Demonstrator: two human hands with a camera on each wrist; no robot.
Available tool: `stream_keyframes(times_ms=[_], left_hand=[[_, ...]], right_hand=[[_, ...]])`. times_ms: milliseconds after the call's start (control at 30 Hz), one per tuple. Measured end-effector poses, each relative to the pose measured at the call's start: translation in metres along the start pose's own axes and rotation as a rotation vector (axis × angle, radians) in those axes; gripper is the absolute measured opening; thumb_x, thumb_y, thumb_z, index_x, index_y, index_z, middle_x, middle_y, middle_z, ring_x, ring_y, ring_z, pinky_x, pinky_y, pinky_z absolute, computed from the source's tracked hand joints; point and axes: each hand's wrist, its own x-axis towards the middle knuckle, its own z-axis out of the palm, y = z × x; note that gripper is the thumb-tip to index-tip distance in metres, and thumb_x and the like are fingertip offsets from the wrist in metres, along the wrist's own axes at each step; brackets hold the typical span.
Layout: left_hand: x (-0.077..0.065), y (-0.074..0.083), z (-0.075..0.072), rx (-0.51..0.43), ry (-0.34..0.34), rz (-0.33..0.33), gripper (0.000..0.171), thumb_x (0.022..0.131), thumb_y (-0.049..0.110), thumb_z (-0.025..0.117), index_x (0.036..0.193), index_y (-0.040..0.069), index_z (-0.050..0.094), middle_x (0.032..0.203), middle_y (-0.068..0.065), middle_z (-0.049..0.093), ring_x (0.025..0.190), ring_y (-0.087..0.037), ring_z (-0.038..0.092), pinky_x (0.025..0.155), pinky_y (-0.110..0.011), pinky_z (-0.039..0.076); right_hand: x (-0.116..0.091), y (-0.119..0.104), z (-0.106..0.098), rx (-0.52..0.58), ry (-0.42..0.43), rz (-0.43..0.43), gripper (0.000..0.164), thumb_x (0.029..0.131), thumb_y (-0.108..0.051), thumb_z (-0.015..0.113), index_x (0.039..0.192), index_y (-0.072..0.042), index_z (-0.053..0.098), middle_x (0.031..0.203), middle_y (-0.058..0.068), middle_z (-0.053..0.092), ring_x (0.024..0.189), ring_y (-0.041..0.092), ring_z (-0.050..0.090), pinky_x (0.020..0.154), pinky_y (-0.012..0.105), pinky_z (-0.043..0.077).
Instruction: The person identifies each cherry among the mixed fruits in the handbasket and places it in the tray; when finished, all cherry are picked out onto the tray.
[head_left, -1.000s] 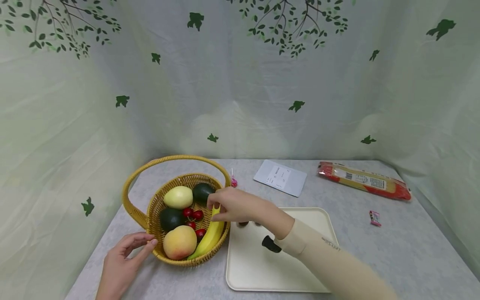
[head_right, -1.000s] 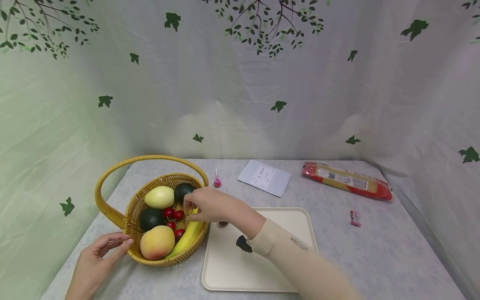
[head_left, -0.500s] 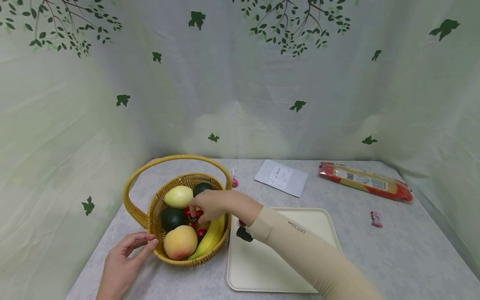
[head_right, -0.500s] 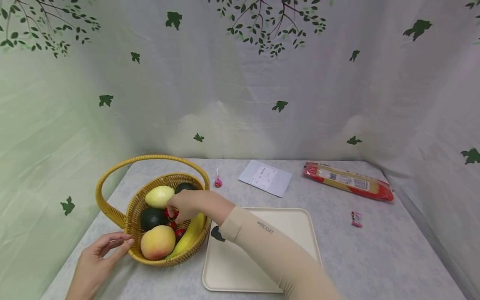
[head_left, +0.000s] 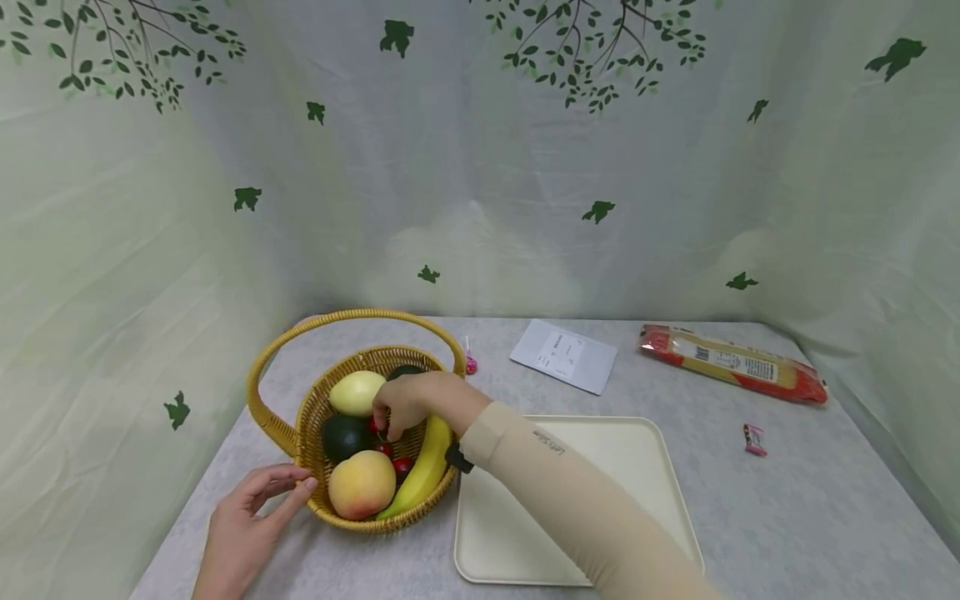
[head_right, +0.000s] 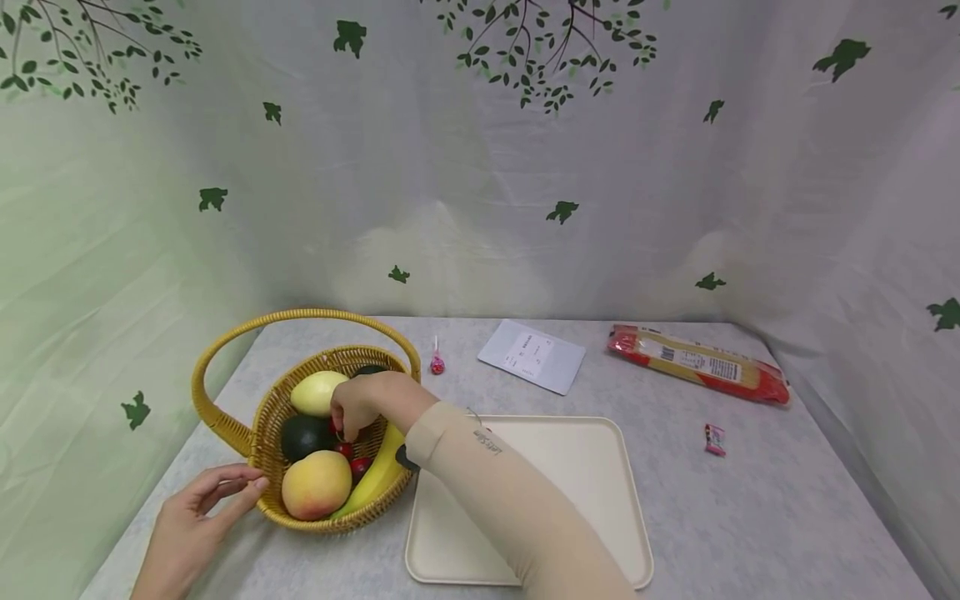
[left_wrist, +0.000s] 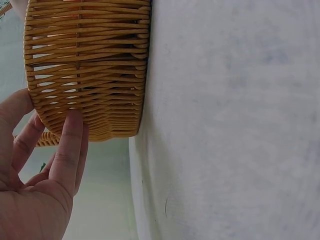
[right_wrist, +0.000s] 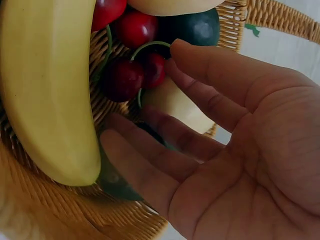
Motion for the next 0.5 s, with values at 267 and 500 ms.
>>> stream_keyframes(times_ms=[267,500], left_hand=[[-0.001,0.000,0.000,-0.010,0.000,0.006,0.027,0.097,0.030,0.083,0.117,0.013,0.079,0.109,0.019,0.072,0.096,0.011,0.065,0.085,-0.003,0.050],[0.000,0.000,-0.001,-0.016,-0.004,0.001,0.028,0.097,0.031,0.083,0.118,0.013,0.079,0.109,0.020,0.072,0.097,0.011,0.065,0.084,-0.003,0.050]], right_hand=[[0.010,0.002,0.002,0.065,-0.056,0.008,0.007,0.101,-0.020,0.077,0.106,-0.022,0.071,0.107,-0.007,0.063,0.092,0.011,0.055,0.080,0.026,0.052],[0.014,0.002,0.003,0.116,-0.100,0.039,0.008,0.101,-0.017,0.077,0.107,-0.019,0.072,0.109,-0.006,0.063,0.091,0.009,0.057,0.091,0.030,0.061]])
